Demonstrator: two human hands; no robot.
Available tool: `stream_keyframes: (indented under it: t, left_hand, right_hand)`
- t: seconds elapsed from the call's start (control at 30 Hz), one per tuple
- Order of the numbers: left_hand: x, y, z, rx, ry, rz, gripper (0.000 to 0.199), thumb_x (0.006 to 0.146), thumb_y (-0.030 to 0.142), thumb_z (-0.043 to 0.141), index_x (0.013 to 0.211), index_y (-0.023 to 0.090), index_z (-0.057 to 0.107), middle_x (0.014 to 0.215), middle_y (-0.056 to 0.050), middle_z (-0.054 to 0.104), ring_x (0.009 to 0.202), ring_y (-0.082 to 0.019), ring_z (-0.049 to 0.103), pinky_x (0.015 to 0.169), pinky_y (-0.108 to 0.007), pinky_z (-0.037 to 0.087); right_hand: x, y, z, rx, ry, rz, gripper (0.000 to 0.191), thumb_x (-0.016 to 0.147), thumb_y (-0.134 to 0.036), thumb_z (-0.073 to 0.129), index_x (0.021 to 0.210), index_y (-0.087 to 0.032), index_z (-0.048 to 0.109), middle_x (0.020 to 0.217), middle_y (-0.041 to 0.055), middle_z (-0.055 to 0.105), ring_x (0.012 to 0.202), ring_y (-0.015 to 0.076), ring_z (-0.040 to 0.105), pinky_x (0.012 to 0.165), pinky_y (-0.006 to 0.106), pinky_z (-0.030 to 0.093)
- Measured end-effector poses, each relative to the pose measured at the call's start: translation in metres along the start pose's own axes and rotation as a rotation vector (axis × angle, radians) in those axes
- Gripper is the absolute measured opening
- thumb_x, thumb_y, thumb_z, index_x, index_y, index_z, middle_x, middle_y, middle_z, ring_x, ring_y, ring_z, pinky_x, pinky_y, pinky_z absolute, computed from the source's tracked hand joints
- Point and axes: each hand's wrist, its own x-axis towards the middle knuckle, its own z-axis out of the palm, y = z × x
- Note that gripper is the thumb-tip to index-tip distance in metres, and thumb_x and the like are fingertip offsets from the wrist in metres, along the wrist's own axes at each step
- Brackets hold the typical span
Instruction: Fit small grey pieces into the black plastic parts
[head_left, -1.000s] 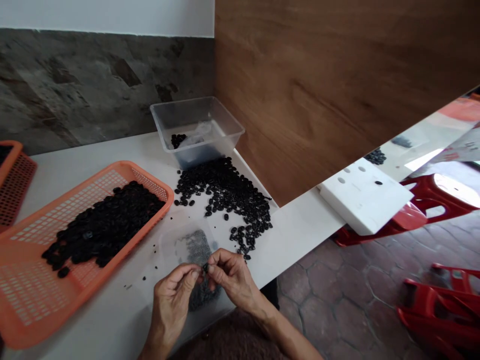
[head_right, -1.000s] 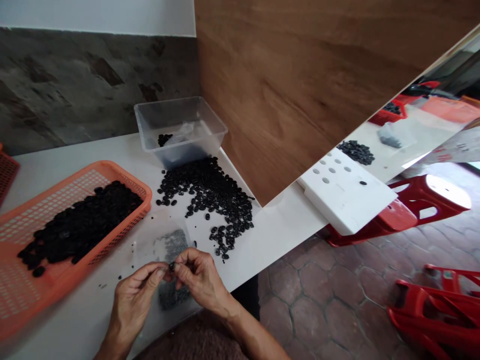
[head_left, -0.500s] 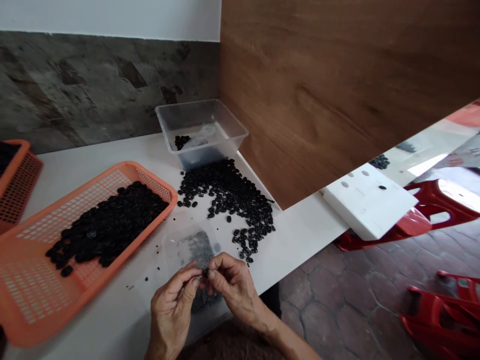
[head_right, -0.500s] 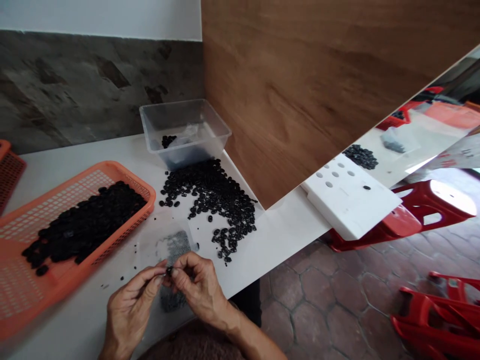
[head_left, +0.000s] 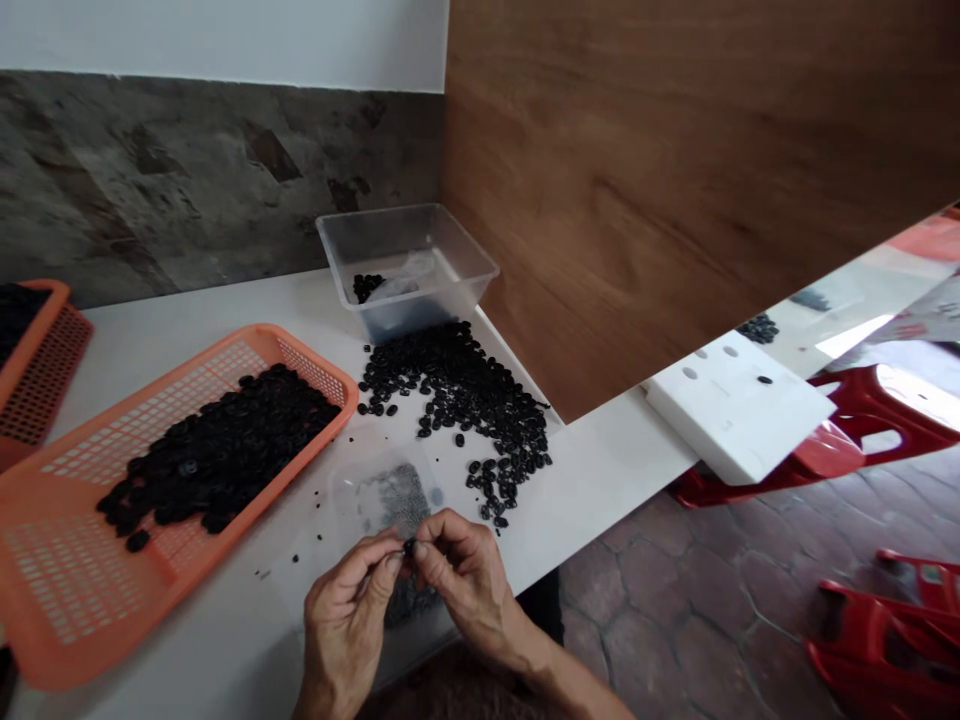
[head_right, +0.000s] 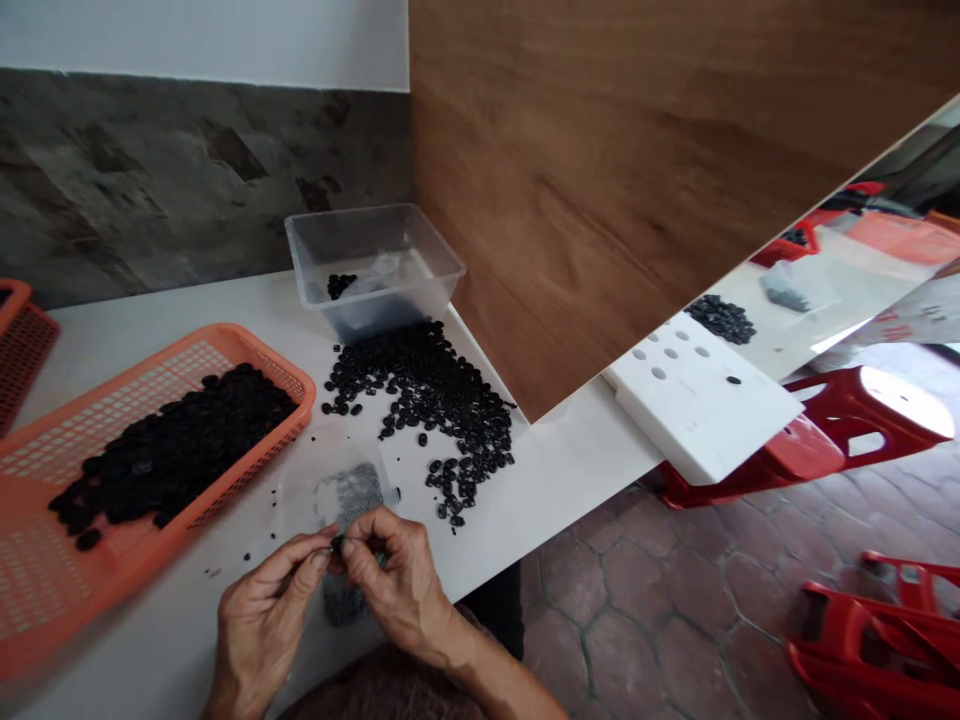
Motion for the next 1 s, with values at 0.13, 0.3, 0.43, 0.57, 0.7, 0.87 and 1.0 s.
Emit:
stream_keyframes:
  t: [0.13, 0.3, 0.43, 0.57, 0.7, 0.87, 1.0]
  left_hand:
    - [0.0, 0.0, 0.001, -0.006, 0.004, 0.02, 0.012, 0.074, 0.025, 0.067, 0.077, 0.021, 0.078, 0.079, -0.003, 0.077, 0.074, -0.017, 0.073, 0.072, -0.017, 0.056]
    - [-0.002, -0.002, 0.004, -0.034, 0.037, -0.01, 0.012, 0.073, 0.026, 0.068, 0.076, 0.02, 0.078, 0.077, -0.003, 0.077, 0.069, -0.017, 0.073, 0.067, -0.017, 0.057]
    - [-0.002, -0.005, 0.004, -0.089, -0.024, -0.115, 0.017, 0.075, 0.033, 0.068, 0.08, 0.019, 0.078, 0.072, -0.003, 0.077, 0.062, -0.015, 0.071, 0.061, -0.017, 0.056]
    - [0.001, -0.008, 0.001, -0.127, -0.1, -0.212, 0.033, 0.082, 0.043, 0.061, 0.092, 0.015, 0.076, 0.07, -0.004, 0.076, 0.065, -0.017, 0.071, 0.069, -0.022, 0.056]
    - [0.004, -0.01, -0.001, -0.123, -0.135, -0.243, 0.038, 0.084, 0.047, 0.058, 0.095, 0.014, 0.074, 0.072, -0.006, 0.076, 0.069, -0.019, 0.071, 0.072, -0.026, 0.056]
    - [0.004, -0.025, -0.003, -0.074, -0.187, -0.206, 0.034, 0.084, 0.044, 0.059, 0.091, 0.015, 0.074, 0.075, -0.007, 0.076, 0.069, -0.022, 0.072, 0.068, -0.029, 0.058]
    - [0.005, -0.042, 0.003, 0.229, -0.102, 0.095, 0.03, 0.087, 0.037, 0.055, 0.104, 0.017, 0.072, 0.096, -0.01, 0.075, 0.089, -0.025, 0.071, 0.08, -0.036, 0.057]
  right_hand:
    - [-0.002, 0.0, 0.001, -0.102, 0.02, -0.04, 0.021, 0.091, -0.032, 0.054, 0.078, -0.015, 0.056, 0.064, -0.0005, 0.056, 0.059, 0.0102, 0.05, 0.058, 0.021, 0.039]
    - [-0.003, 0.0, 0.002, -0.223, 0.052, -0.089, 0.023, 0.092, -0.029, 0.053, 0.074, -0.015, 0.055, 0.064, -0.0008, 0.054, 0.06, 0.01, 0.048, 0.058, 0.022, 0.038]
    - [0.001, 0.007, 0.002, 0.014, 0.021, -0.002, 0.027, 0.09, -0.037, 0.056, 0.075, -0.014, 0.055, 0.062, -0.0001, 0.055, 0.055, 0.0096, 0.048, 0.053, 0.021, 0.038]
    - [0.006, 0.013, 0.0, 0.232, 0.031, 0.052, 0.032, 0.084, -0.042, 0.064, 0.074, -0.014, 0.053, 0.059, -0.0012, 0.054, 0.048, 0.0087, 0.05, 0.048, 0.02, 0.039]
    - [0.008, 0.016, -0.001, 0.244, 0.026, 0.055, 0.033, 0.083, -0.043, 0.066, 0.074, -0.013, 0.054, 0.057, -0.0011, 0.055, 0.047, 0.0084, 0.051, 0.048, 0.019, 0.039]
    - [0.006, 0.018, -0.004, 0.246, 0.04, 0.056, 0.035, 0.082, -0.046, 0.066, 0.076, -0.013, 0.055, 0.057, -0.0006, 0.056, 0.048, 0.0085, 0.051, 0.049, 0.019, 0.038]
    - [0.003, 0.019, -0.017, 0.227, 0.133, 0.028, 0.034, 0.081, -0.045, 0.068, 0.075, -0.014, 0.056, 0.058, -0.002, 0.054, 0.047, 0.0076, 0.049, 0.05, 0.02, 0.037]
